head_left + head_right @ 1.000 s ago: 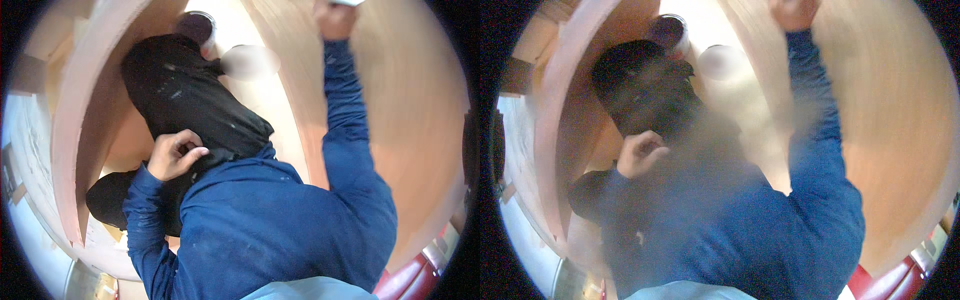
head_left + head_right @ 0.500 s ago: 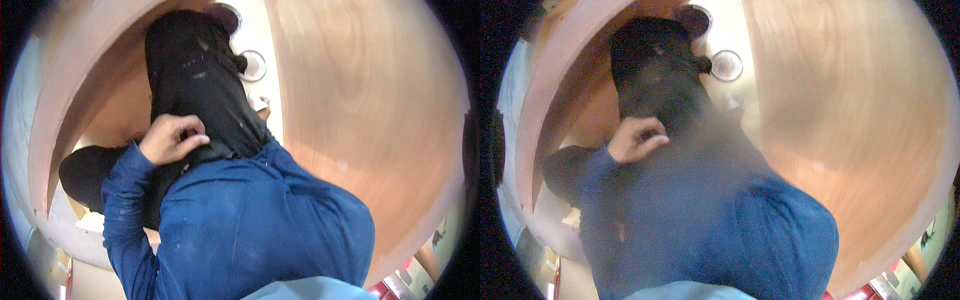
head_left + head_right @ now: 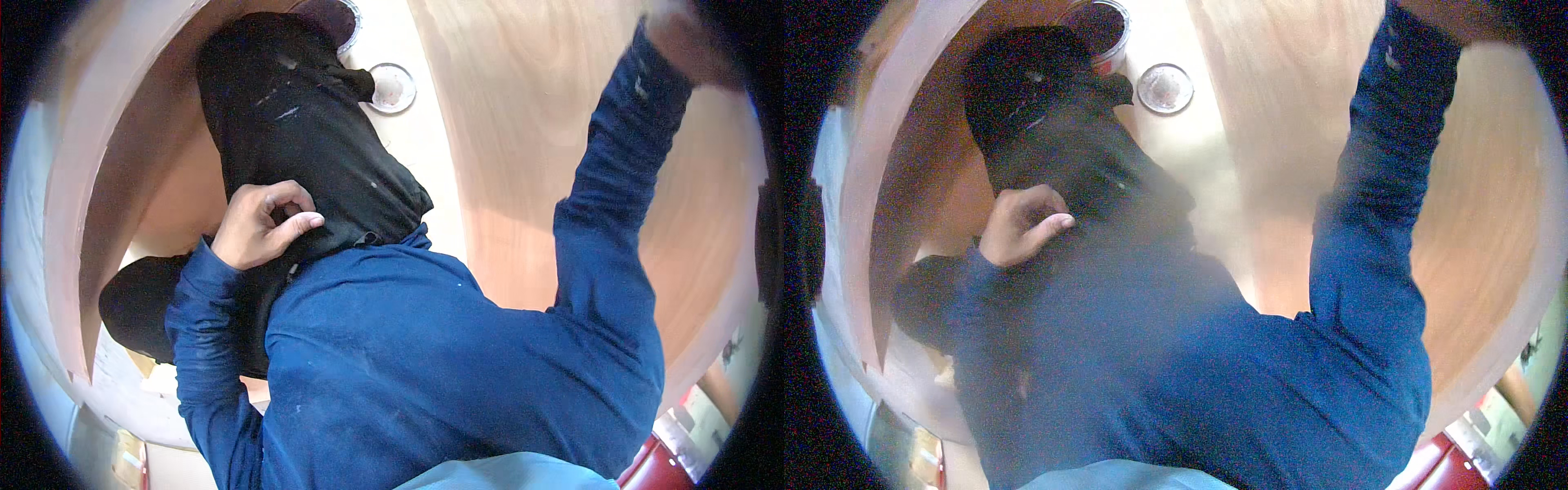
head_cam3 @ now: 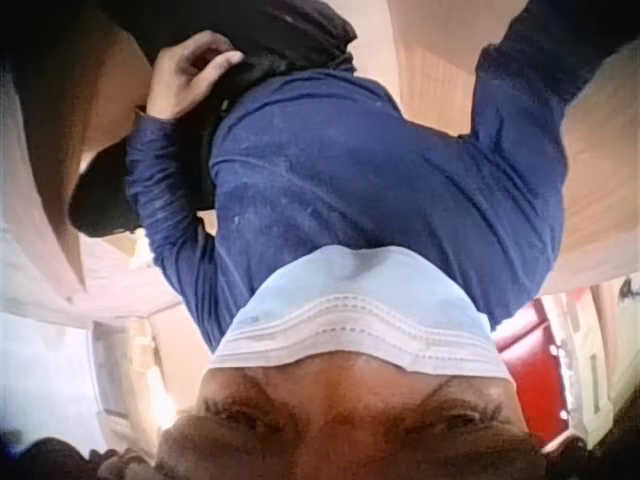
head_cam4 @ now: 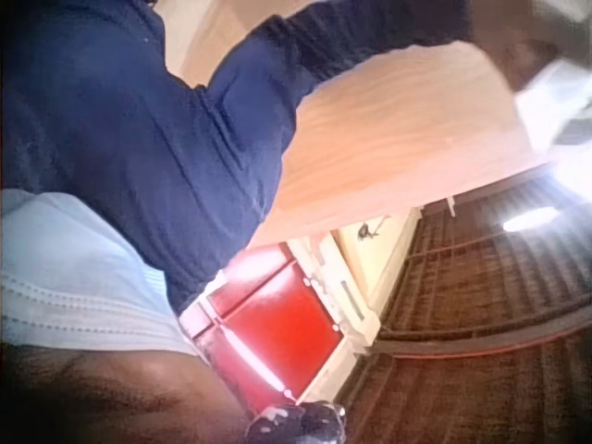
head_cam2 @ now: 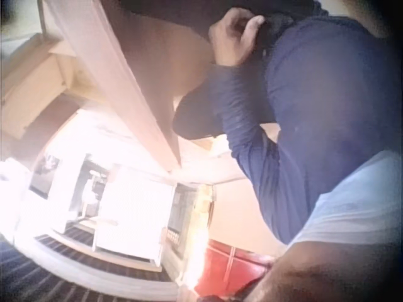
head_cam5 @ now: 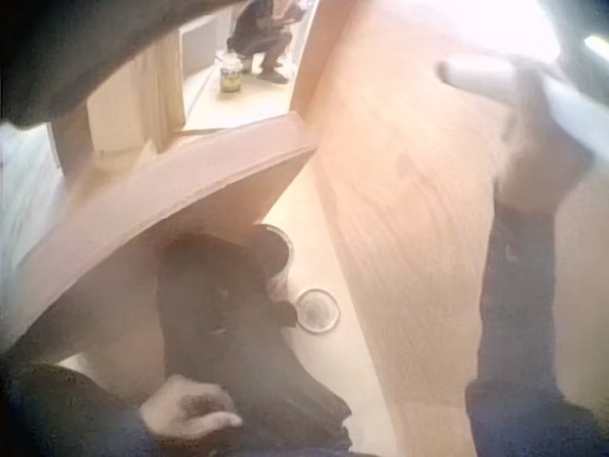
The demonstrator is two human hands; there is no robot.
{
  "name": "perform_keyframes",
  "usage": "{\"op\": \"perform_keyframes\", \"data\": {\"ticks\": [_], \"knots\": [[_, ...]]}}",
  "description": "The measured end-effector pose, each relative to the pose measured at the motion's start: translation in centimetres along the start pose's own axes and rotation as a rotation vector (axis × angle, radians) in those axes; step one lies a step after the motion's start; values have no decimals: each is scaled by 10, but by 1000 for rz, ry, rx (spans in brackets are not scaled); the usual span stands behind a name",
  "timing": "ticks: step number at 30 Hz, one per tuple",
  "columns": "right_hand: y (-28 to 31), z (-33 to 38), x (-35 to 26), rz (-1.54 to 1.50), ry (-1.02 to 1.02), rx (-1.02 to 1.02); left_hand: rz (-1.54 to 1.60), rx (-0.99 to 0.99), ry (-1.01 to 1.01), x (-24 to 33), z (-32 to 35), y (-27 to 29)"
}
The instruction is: Applying wood filler to a wooden furniture piece using a putty knife and sandpaper.
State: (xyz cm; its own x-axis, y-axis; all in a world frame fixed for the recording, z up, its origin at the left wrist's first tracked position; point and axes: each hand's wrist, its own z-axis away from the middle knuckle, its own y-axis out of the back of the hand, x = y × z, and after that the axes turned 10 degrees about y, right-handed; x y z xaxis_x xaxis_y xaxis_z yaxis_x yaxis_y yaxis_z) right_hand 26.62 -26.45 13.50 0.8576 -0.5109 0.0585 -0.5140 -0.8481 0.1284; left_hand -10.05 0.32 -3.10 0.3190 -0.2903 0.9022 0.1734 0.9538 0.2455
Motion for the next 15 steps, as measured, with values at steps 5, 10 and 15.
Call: {"op": "perform_keyframes", "data": {"ticks": [5,10,15], "knots": [[31,275,-81,58,-492,-198,-47,-39,-35,-5,-1,8],[91,519,-191,-371,-1557,-427,-13,-45,0,-10,0,9],[33,427,-117,-238,-1238,-553,0,-78,56,5,-9,6]]}}
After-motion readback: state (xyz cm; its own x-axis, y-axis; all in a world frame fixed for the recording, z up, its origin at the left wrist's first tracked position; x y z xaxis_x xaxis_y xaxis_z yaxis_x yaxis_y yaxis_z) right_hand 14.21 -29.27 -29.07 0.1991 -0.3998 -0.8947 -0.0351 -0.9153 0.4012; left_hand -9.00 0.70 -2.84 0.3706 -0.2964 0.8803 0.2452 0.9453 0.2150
